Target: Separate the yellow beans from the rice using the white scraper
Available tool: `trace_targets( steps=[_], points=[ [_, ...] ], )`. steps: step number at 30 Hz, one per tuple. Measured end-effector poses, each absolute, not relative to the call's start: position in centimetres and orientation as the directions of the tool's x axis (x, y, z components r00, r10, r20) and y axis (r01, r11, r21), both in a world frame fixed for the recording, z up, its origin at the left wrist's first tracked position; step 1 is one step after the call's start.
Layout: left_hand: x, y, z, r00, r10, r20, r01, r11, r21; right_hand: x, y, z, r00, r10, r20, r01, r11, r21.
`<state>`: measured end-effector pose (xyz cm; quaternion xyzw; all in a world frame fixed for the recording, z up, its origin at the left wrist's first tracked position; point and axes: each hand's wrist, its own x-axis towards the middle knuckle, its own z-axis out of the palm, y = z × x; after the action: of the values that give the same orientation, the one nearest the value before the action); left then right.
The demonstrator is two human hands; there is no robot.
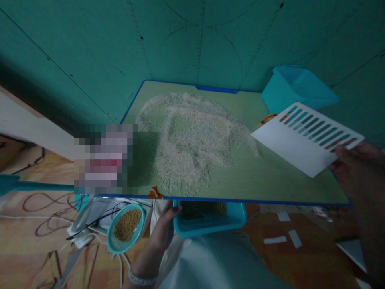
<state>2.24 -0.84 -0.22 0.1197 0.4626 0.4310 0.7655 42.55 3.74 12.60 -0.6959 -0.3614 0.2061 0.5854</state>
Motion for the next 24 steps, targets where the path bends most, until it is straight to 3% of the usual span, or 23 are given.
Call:
trace_targets(
  steps=[5, 15, 24],
  points=[
    [2.4, -0.7, -0.3, 0.23, 0.769, -0.596, -0.535, 0.612, 0.583, 41.1, 5.0, 12.1, 0.639, 0.767, 0.059, 0.133, -0.034, -0.991],
    [2.3, -0.8, 0.3, 0.21, 0.768, -0.605, -0.557, 0.602, 0.572, 38.6, 7.8, 11.3, 0.531, 0.847, -0.009, 0.068, -0.053, -0.996],
    [2.3, -0.6, 0.2, 0.193, 0.756, -0.625, -0.509, 0.622, 0.595, 38.2, 8.6, 12.0, 0.523, 0.851, 0.047, 0.052, 0.023, -0.998]
  ],
)
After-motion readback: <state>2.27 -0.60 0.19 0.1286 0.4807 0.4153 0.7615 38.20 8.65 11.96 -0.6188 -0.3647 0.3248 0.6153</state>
